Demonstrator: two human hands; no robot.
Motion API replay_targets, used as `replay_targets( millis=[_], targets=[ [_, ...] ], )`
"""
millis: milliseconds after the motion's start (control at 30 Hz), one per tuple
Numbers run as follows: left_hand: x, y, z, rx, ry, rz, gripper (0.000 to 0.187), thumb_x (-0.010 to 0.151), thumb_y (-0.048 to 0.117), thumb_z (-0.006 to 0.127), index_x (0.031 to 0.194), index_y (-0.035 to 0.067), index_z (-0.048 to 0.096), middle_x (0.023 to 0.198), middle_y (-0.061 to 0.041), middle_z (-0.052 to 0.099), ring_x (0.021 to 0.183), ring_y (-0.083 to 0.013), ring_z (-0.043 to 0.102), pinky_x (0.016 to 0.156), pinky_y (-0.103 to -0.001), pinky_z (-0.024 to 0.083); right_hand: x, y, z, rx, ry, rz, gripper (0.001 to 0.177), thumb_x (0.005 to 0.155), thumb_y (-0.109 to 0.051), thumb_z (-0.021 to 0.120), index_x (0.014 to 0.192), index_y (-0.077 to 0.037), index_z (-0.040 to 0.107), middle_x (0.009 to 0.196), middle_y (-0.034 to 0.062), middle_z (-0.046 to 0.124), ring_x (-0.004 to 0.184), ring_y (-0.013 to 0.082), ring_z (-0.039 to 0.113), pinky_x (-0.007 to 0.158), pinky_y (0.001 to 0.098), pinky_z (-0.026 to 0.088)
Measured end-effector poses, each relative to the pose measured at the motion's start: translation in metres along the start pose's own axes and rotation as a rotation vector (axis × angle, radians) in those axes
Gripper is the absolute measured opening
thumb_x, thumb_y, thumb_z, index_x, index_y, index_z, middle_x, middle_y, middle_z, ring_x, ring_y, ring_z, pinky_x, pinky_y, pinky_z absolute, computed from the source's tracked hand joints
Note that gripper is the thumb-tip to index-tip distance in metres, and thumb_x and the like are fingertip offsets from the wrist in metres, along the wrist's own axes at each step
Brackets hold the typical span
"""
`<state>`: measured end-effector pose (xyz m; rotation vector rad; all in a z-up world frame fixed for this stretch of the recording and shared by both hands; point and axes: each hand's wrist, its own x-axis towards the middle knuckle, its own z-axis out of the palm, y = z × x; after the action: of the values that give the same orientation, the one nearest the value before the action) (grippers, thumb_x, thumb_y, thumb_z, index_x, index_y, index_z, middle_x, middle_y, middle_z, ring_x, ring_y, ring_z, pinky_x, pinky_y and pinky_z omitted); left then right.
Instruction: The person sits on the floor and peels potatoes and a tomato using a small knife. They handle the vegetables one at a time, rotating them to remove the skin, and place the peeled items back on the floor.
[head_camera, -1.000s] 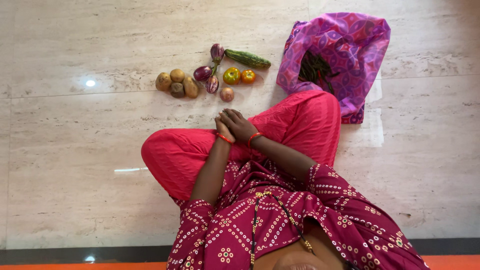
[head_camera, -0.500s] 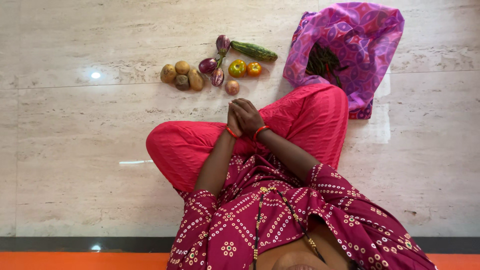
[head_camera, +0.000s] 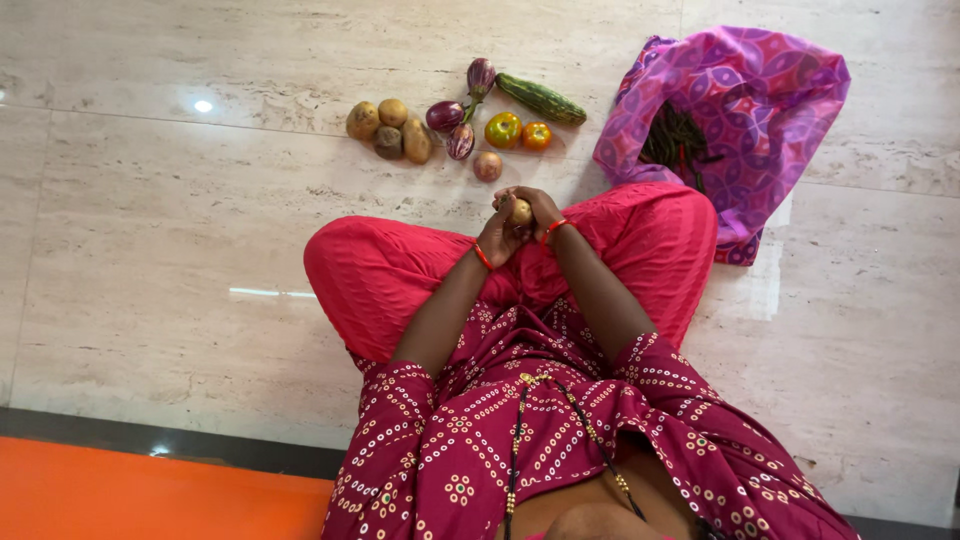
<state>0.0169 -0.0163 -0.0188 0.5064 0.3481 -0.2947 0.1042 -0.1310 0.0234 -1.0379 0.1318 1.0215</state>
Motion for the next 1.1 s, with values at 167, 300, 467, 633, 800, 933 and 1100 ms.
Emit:
replay_targets(
  millis=[167,300,467,633,800,933,1100],
  targets=[
    [0.004,-0.003,-0.006,-0.063,-0.092,-0.015,0.048,0.095,0.040,0.076,0.128,0.011,0.058,0.114,-0.005,0.067,0.101,-0.0184,0.067,0.087,-0.034,0.059,0.013,0.004,-0.017,0.138,0.001,0.022,0.031,0.097,-0.022,0.053,0.115,0.000,0.066,0.100,0.0135,0.074,0.087,0.0234,0.072,0.080,0.0344,0.061],
    [0.005,-0.002,-0.006,-0.086,-0.043,0.007,0.047,0.093,0.027,0.077,0.129,0.005,0.057,0.119,-0.008,0.070,0.108,-0.0204,0.070,0.095,-0.036,0.061,0.015,0.009,-0.021,0.294,0.073,-0.029,0.031,0.098,-0.021,0.051,0.114,0.000,0.067,0.100,0.0141,0.073,0.088,0.0252,0.072,0.081,0.0371,0.062],
    [0.011,0.008,-0.004,-0.135,0.057,0.192,0.035,0.092,0.014,0.077,0.122,0.004,0.062,0.112,-0.010,0.071,0.100,-0.0231,0.072,0.088,-0.038,0.062,0.005,0.019,0.000,-0.121,0.193,-0.583,0.031,0.108,-0.013,0.051,0.128,0.005,0.067,0.119,0.0180,0.073,0.110,0.0231,0.069,0.097,0.0343,0.056],
    [0.019,0.021,-0.011,-0.135,0.048,0.451,0.021,0.103,0.004,0.070,0.123,0.003,0.066,0.111,-0.011,0.069,0.097,-0.0212,0.068,0.083,-0.035,0.057,-0.041,0.022,0.052,-0.976,0.376,-0.930,0.037,0.100,-0.009,0.059,0.136,-0.003,0.065,0.131,0.0151,0.070,0.123,0.0267,0.066,0.105,0.0370,0.052],
    [0.008,0.020,-0.017,-0.398,0.011,0.214,0.040,0.104,0.039,0.045,0.115,0.008,0.067,0.110,-0.007,0.072,0.105,-0.0198,0.067,0.094,-0.034,0.056,-0.056,0.021,0.079,-1.545,0.318,-1.270,0.044,0.089,-0.007,0.065,0.134,-0.005,0.066,0.136,0.0139,0.068,0.130,0.0293,0.061,0.110,0.0455,0.047],
    [0.008,0.009,-0.011,-0.434,-0.202,0.253,0.036,0.119,0.044,0.046,0.129,0.015,0.064,0.120,-0.004,0.067,0.115,-0.0219,0.064,0.102,-0.038,0.052,-0.044,0.020,0.068,-1.339,0.404,-1.019,0.030,0.100,-0.012,0.060,0.129,-0.007,0.069,0.132,0.0118,0.070,0.127,0.0288,0.064,0.109,0.0390,0.052],
    [0.004,-0.001,-0.009,-0.384,0.086,0.106,0.049,0.098,0.053,0.048,0.131,0.017,0.058,0.128,-0.005,0.064,0.116,-0.0254,0.064,0.100,-0.041,0.052,-0.016,0.020,0.037,-0.848,0.338,-0.514,0.030,0.105,-0.026,0.056,0.121,-0.009,0.075,0.109,0.0154,0.078,0.102,0.0226,0.076,0.089,0.0323,0.057]
  ],
)
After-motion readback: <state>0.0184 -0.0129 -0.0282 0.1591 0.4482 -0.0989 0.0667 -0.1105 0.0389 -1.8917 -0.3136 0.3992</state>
